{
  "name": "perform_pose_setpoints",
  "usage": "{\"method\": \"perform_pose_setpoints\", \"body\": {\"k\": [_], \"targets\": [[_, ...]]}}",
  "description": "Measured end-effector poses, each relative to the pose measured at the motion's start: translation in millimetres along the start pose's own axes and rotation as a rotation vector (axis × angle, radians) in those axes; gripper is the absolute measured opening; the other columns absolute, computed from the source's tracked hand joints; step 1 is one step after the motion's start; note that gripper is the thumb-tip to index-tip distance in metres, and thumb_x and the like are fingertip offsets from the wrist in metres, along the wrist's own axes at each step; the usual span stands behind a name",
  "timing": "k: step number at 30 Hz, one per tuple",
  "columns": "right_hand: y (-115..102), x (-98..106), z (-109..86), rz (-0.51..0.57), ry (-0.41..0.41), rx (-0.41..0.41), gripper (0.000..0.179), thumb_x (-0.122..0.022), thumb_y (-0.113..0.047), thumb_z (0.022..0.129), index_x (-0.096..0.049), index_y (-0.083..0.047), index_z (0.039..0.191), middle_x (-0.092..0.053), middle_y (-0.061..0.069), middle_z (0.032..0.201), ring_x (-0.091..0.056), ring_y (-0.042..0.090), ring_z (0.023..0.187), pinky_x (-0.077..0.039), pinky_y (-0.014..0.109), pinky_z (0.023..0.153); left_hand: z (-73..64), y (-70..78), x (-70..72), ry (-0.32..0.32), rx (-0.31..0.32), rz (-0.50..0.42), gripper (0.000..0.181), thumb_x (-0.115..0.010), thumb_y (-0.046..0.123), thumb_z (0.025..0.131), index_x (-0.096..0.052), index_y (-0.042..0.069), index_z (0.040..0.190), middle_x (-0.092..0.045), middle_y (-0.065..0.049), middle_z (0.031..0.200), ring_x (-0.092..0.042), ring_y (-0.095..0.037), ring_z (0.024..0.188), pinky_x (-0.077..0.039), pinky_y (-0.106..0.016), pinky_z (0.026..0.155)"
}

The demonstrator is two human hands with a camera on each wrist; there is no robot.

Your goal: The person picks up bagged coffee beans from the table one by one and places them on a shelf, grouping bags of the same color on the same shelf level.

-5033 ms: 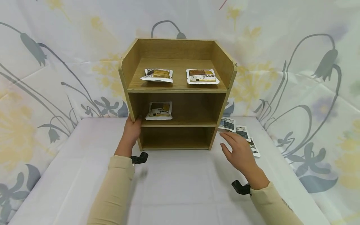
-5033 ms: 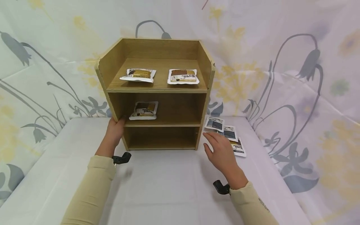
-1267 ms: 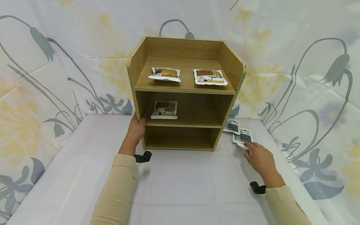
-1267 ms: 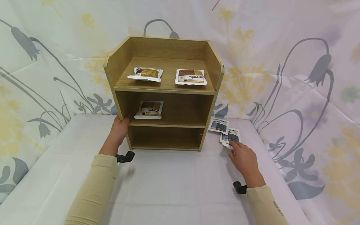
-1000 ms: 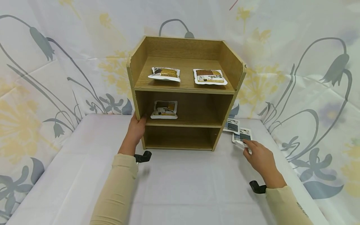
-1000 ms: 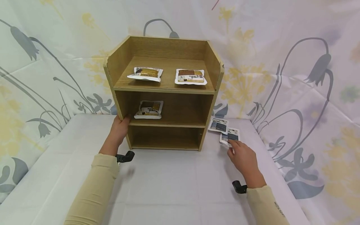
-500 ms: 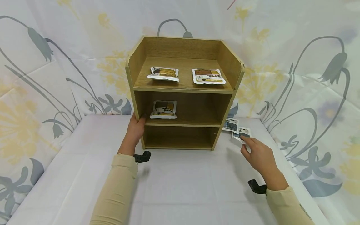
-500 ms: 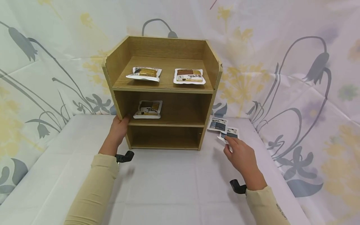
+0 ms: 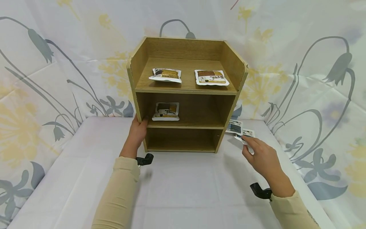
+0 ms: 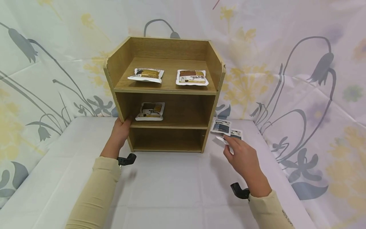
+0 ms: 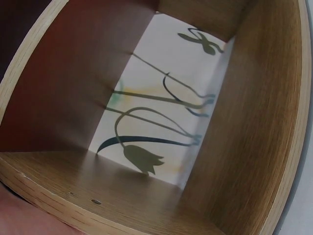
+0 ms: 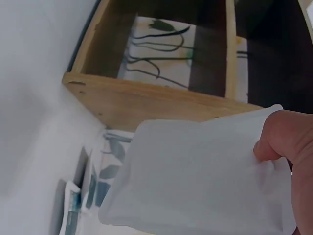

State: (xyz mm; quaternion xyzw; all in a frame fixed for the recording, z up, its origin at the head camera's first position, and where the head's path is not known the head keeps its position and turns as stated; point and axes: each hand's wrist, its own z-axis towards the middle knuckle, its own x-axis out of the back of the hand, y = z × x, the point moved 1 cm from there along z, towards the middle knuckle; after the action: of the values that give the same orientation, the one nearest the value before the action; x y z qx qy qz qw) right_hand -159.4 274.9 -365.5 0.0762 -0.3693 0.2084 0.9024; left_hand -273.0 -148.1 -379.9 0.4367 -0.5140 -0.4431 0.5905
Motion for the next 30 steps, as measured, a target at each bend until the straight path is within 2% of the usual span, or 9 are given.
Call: {"method": "perform_pose_setpoints", "body": {"k": [8,24,30], "targets": [[-8.3,6.1,6.2,0.020,0.015,0.028,0.033,-0.063,-0.005,0.078,-0.070,-0.004,0.111,-0.073,0.015,0.098,-0.067,0.029,0.071,-0.051,0.042,0.051,1.3,-2.4,0.0,0.006,-0.005,0.001,0.052,-0.037,0.033,0.103,-0.025,0.020,0.152,-0.036,-0.017,0.151,-0.036,-0.034,0.138,-0.027,-0.053,0.115],[-29.2,26.0,22.6,0.087,0.061,0.086,0.037,-0.063,-0.001,0.077,-0.070,-0.004,0.113,-0.073,0.015,0.101,-0.070,0.032,0.088,-0.055,0.044,0.061,0.5,-0.7,-0.5,0.015,0.000,-0.001,0.052,-0.037,0.031,0.103,-0.026,0.018,0.151,-0.038,-0.018,0.149,-0.040,-0.036,0.134,-0.029,-0.052,0.114],[-35.9,32.7,29.3,0.111,0.086,0.116,0.038,-0.061,-0.001,0.078,-0.070,-0.005,0.114,-0.073,0.015,0.100,-0.070,0.031,0.087,-0.055,0.043,0.062,0.5,-1.2,-0.6,0.015,0.001,0.000,0.052,-0.037,0.030,0.103,-0.025,0.019,0.152,-0.037,-0.018,0.150,-0.038,-0.036,0.136,-0.028,-0.052,0.114]]}}
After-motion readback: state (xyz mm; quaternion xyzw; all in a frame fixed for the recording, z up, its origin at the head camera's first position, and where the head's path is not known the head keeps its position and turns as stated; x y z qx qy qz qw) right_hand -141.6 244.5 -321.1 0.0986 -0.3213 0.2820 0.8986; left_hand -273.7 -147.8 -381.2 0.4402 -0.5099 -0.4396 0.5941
